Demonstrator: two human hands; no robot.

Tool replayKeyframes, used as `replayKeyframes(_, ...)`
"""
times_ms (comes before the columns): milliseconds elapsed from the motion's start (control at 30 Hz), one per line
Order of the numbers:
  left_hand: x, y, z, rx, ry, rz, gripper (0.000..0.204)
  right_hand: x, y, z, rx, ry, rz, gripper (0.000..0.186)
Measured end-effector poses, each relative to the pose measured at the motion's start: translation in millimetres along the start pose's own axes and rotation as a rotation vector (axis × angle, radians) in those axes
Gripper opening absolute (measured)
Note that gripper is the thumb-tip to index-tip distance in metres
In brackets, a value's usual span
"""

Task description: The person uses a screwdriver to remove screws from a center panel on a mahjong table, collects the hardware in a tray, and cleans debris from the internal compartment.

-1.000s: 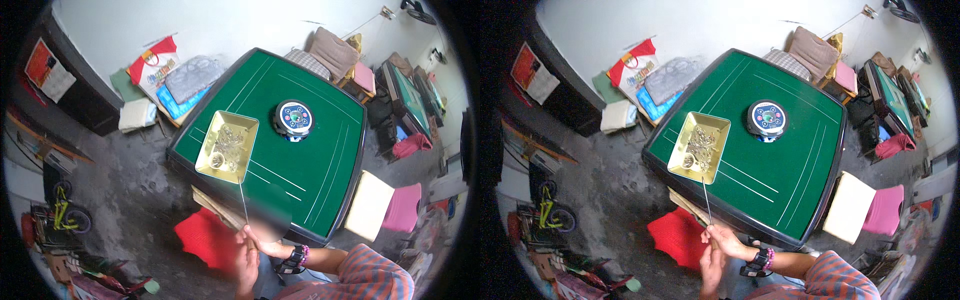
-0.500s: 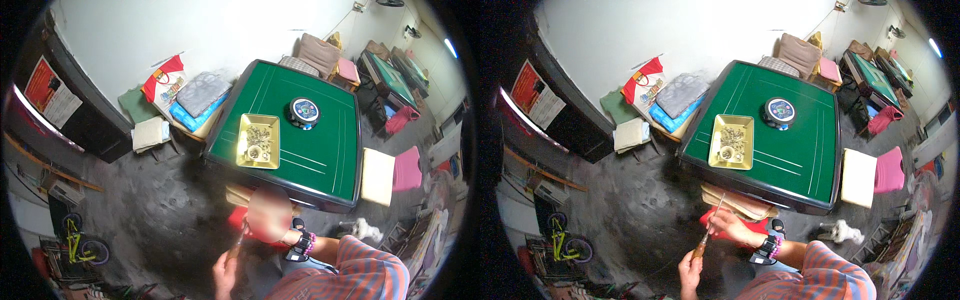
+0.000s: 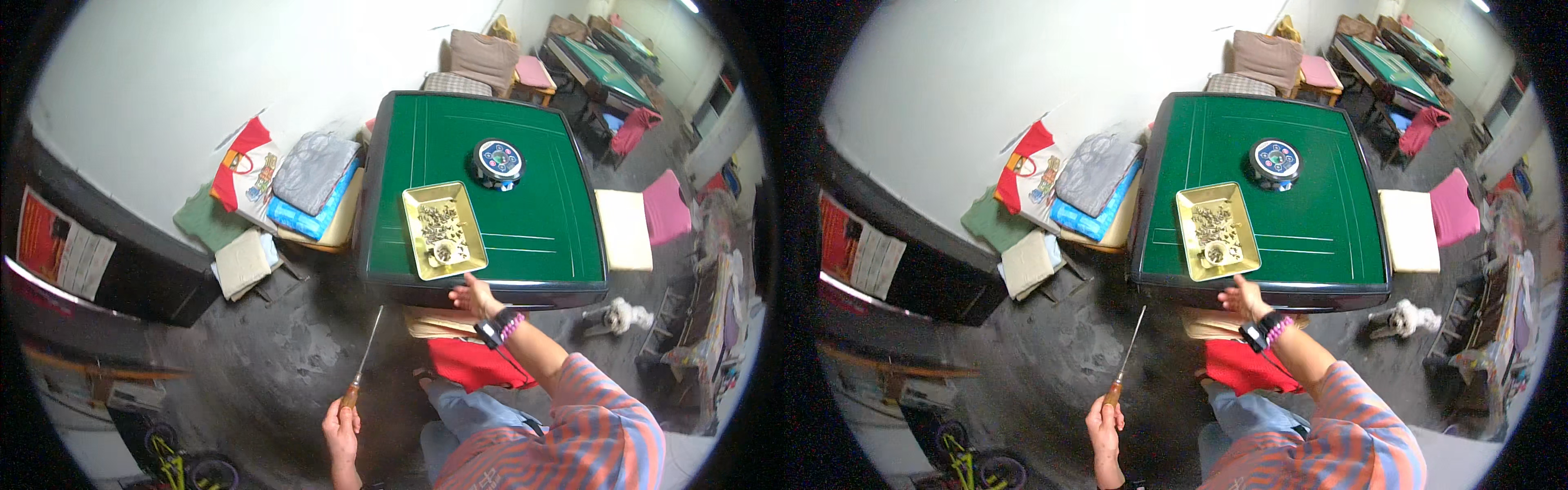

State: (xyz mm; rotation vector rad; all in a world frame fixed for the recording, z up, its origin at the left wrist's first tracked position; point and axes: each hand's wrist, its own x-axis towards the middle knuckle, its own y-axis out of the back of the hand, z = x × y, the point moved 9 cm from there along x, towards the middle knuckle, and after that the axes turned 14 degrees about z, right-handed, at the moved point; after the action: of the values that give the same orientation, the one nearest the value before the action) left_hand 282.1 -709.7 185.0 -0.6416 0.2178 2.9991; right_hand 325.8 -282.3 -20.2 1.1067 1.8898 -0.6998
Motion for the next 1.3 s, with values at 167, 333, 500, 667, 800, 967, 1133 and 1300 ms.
replayKeyframes(167, 81.2, 19.3, 32.4, 0.087, -0.034, -0.030, 0.026, 53.9, -1.9, -22.4, 0.142, 0.134, 0.237, 0.038)
replayKeyframes(333, 168.3, 16.5, 52.5, 0.144, 0.025, -0.140, 0.022, 47.2, 16.0, 4.5, 0.325, 0.080, 0.383, 0.024)
replayKeyframes(500, 266.2, -26.2, 89.9, 0.184, -0.028, -0.325, 0.022, 40.8, 42.4, 28.1, 0.437, 0.149, 0.472, 0.025)
replayKeyframes(667, 337.9, -93.9, 124.1, 0.398, -0.141, -0.468, 0.029, 27.4, 94.3, 36.2, 0.579, 0.159, 0.681, 0.023)
replayKeyframes(800, 383.3, -162.4, 141.9, 0.504, -0.247, -0.583, 0.028, 32.8, 126.2, 53.3, 0.773, 0.074, 0.807, 0.023)
replayKeyframes(967, 426.2, -260.8, 152.2, 0.554, -0.432, -0.667, 0.030, 39.9, 170.7, 43.1, 0.860, 0.127, 0.827, 0.026)
replayKeyframes(1133, 446.9, -323.3, 132.8, 0.509, -0.461, -0.729, 0.030, -3.7, 85.8, 9.6, 0.611, -0.085, 0.503, 0.058)
replayKeyframes(1300, 458.2, -379.1, 137.6, 0.440, -0.516, -0.817, 0.031, -4.9, -19.4, -162.1, 0.301, 0.268, 0.433, 0.054)
